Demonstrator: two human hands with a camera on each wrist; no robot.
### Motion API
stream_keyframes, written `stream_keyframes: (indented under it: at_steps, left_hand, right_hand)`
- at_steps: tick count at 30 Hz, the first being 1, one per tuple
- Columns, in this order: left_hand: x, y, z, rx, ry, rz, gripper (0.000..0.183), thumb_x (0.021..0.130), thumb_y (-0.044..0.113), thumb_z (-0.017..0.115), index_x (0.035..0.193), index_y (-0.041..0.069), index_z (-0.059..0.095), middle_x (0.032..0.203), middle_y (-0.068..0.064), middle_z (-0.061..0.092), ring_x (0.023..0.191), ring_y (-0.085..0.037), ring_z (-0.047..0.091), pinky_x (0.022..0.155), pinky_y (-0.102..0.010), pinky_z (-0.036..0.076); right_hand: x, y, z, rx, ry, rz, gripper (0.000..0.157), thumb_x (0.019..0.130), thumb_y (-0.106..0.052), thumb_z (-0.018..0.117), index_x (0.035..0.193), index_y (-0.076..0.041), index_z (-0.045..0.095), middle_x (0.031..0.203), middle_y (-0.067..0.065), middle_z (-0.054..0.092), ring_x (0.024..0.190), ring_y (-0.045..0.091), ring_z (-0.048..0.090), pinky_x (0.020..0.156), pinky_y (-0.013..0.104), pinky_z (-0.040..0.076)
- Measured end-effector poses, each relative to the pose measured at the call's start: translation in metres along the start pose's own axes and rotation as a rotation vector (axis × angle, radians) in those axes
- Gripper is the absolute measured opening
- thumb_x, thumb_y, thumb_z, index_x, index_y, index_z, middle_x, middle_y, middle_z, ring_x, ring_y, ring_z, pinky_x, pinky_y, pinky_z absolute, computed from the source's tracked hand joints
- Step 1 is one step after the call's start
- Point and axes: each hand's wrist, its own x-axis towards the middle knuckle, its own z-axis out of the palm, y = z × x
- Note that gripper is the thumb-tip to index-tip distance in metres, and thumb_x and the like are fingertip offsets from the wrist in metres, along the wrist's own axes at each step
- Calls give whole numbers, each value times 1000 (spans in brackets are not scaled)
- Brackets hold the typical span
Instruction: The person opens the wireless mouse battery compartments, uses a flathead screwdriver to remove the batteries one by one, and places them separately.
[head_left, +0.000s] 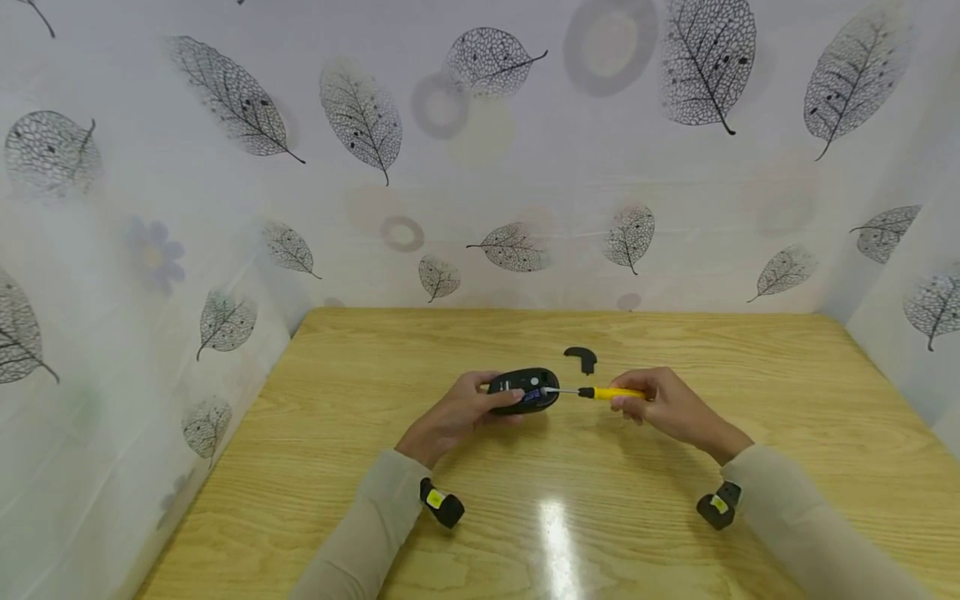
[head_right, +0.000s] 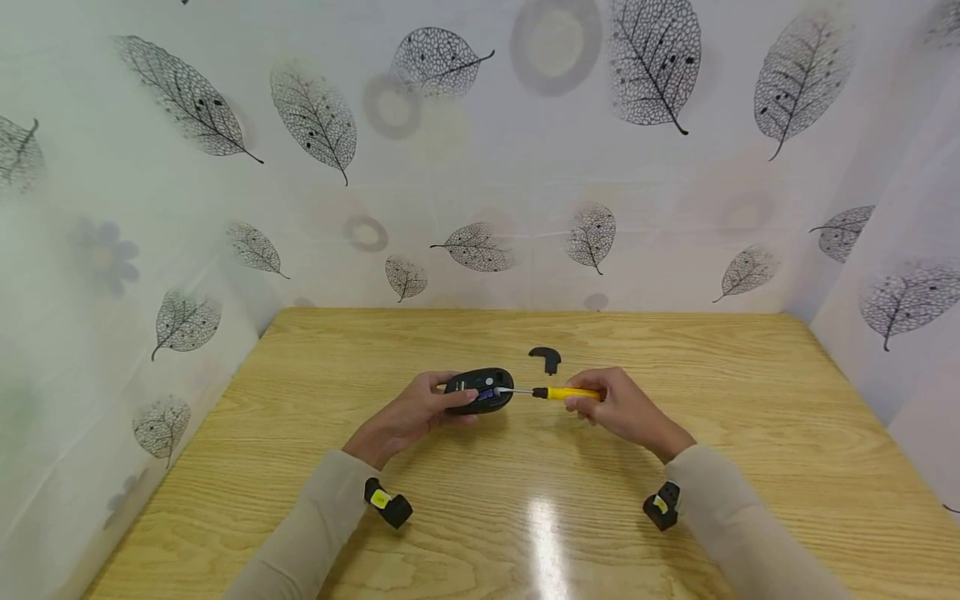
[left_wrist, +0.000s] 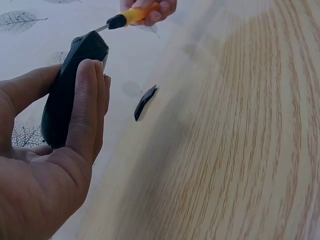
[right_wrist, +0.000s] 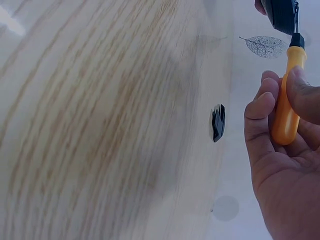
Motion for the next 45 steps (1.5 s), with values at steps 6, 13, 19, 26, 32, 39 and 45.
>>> stream_keyframes:
  at_steps: [6,13,19,26,32,39,45]
  left_hand:
    - [-1,1,0,-7,-13,4,53,98,8,67,144,-7,46,134,-26,57,107,-35,69,90,-34,59]
    - [0,0,1,-27,-20,3,52,99,8,67,144,-6,46,134,-26,56,106,-32,69,91,-34,59]
    - [1,0,3,-38,-26,-4,53,98,8,67,145,-6,46,134,-25,56,107,-32,69,92,-35,58]
    - [1,-1,4,-38,-25,-6,54,98,8,68,145,-5,46,134,-25,56,108,-34,69,92,-35,58]
    - [1,-1,4,-40,-15,-7,56,98,9,68,146,-6,44,135,-25,55,109,-33,69,92,-35,58]
    - [0,-1,3,-40,-4,-9,56,98,8,69,146,-6,45,137,-25,53,109,-33,68,92,-35,58]
    - [-1,-2,2,-17,4,-5,52,98,9,68,143,-6,47,136,-25,54,108,-34,68,93,-36,58]
  right_hand:
    - [1,1,2,32,-7,6,20,100,-8,65,113,7,68,87,22,66,66,24,57,58,34,54]
    - [2,4,5,65,-21,-14,20,100,-6,63,114,8,66,92,23,67,69,25,59,59,32,55]
    - [4,3,8,81,-35,-25,21,101,-6,63,115,9,65,94,23,68,71,25,60,61,32,55]
    - [4,3,10,71,-40,-35,22,102,-8,61,116,8,65,96,23,68,72,28,60,60,34,55]
    - [3,4,11,45,-9,-45,21,101,-10,63,115,5,68,102,19,69,79,30,63,66,34,57]
    - [4,1,11,-59,105,-88,14,97,-12,69,109,-5,74,110,10,66,91,20,58,73,25,54]
    - [3,-1,4,-93,144,-100,16,97,-13,71,110,-6,75,101,7,66,81,18,56,67,24,49]
